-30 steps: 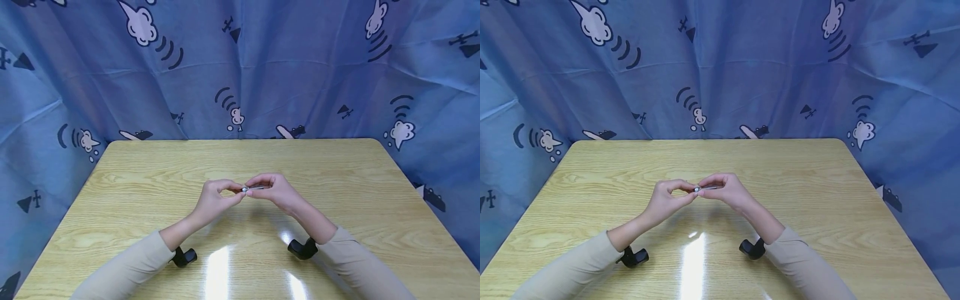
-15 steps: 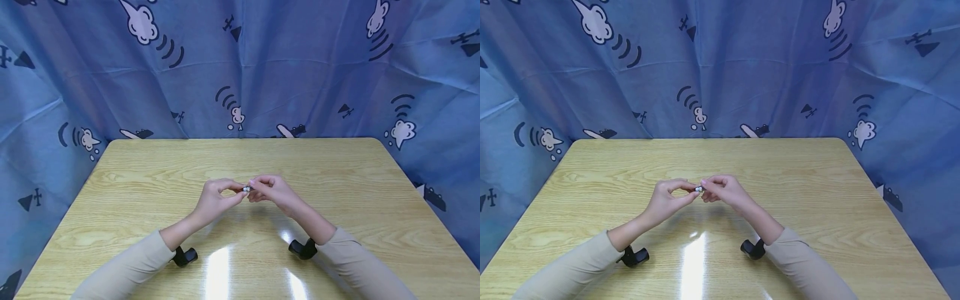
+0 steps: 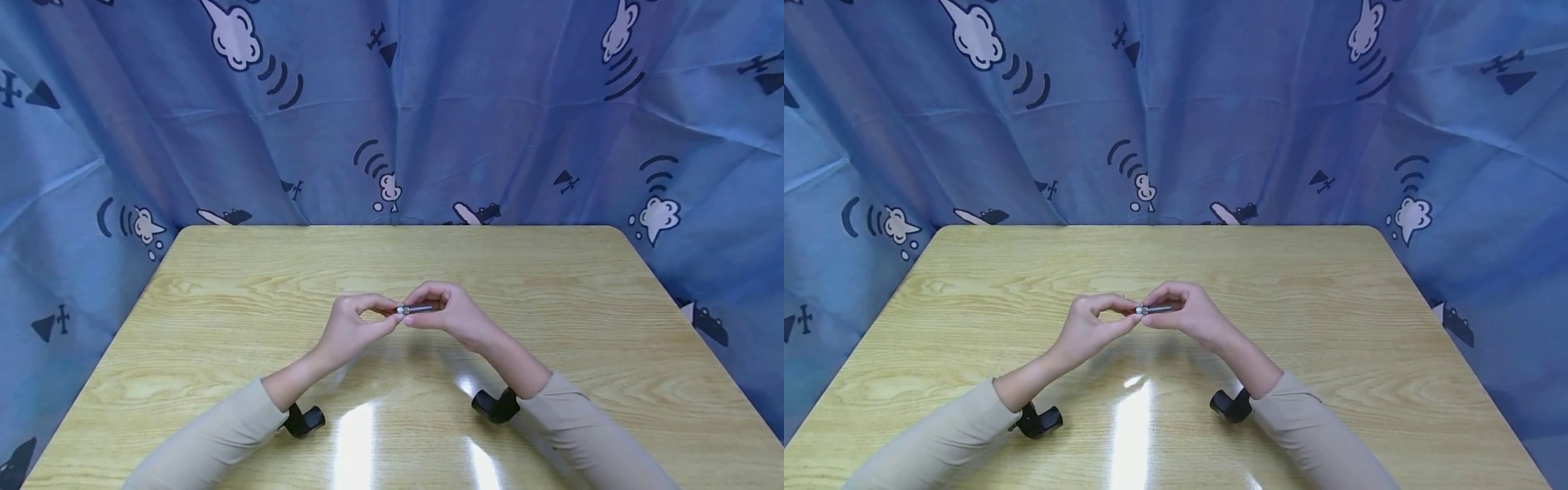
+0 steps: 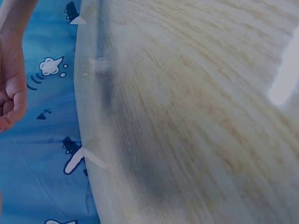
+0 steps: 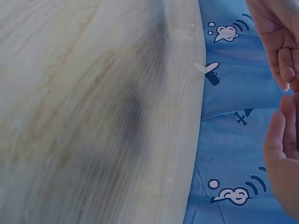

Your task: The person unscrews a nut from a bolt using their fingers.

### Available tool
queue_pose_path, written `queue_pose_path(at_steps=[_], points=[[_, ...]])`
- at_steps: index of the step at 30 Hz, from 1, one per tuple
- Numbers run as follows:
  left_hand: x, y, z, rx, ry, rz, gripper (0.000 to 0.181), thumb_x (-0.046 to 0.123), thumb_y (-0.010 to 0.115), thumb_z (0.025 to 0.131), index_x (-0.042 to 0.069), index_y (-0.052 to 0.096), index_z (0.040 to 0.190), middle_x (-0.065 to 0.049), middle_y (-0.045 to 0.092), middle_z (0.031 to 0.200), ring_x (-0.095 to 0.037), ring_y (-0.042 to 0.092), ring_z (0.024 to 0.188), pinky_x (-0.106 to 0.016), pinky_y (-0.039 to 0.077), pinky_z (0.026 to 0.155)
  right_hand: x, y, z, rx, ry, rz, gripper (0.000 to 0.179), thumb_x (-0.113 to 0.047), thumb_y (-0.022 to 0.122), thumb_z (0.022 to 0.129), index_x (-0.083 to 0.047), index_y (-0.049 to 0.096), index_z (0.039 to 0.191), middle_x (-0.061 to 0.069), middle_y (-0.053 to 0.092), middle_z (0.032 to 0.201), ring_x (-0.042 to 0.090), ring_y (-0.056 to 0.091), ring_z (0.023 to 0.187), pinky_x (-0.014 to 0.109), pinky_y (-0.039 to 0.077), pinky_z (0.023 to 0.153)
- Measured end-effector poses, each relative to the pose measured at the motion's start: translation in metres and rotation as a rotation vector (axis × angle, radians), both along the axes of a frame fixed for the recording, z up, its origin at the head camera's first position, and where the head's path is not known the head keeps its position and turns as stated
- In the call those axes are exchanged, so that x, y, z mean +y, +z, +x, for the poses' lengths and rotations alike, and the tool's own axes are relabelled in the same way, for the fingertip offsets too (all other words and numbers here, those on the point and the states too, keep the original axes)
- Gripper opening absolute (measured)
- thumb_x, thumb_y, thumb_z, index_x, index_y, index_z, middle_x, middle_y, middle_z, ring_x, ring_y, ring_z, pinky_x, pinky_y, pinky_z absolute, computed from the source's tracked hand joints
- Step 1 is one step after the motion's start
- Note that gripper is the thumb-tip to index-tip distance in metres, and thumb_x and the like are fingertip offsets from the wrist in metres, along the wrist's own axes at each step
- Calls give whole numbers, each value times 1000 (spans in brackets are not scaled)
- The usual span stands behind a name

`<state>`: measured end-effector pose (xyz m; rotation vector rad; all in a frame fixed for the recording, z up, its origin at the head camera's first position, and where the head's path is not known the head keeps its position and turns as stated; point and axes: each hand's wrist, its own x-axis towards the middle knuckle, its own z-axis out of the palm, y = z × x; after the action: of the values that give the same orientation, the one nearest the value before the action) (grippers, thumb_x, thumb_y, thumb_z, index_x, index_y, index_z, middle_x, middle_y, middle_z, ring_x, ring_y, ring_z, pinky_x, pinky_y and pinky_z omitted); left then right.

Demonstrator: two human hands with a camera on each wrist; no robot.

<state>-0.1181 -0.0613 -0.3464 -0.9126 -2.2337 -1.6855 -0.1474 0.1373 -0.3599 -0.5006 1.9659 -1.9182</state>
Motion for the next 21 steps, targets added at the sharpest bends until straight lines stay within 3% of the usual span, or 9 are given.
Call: queue_pose_path(at_steps=[4,9,12,16,21], points=[[-1,-2,1,-33,7,-7,9,-8,68,78,-7,69,87,-15,70,84,-20,66,77,-37,54,71,-2,-1,0,-1,-4,12,28,1,71,78,9,60,102,7,64,92,19,63,83,29,53,74],[-1,-2,0,-42,27,-8,8,-7,69,78,-7,70,86,-14,70,82,-18,66,76,-36,54,73,-3,0,-2,-59,-36,85,28,-21,58,93,5,56,103,6,62,87,17,61,78,35,52,74],[0,-11,-5,-51,32,-10,9,-4,70,78,-4,70,87,-11,71,83,-17,66,77,-35,54,73,-2,0,-3,-101,-9,140,37,-32,44,99,2,58,95,6,61,76,17,60,70,35,52,71],[0,-24,-11,-40,18,-1,9,0,71,80,-1,72,89,-8,71,85,-15,66,78,-36,54,72,-2,0,-2,-80,53,197,38,-33,44,99,-2,63,86,5,61,68,18,58,66,33,52,69],[1,-6,-1,-41,12,-11,9,-6,68,79,-6,70,88,-13,70,84,-19,66,78,-36,54,73,-2,-1,0,-61,43,166,24,-23,57,93,0,64,90,5,63,74,18,60,71,36,52,74]])
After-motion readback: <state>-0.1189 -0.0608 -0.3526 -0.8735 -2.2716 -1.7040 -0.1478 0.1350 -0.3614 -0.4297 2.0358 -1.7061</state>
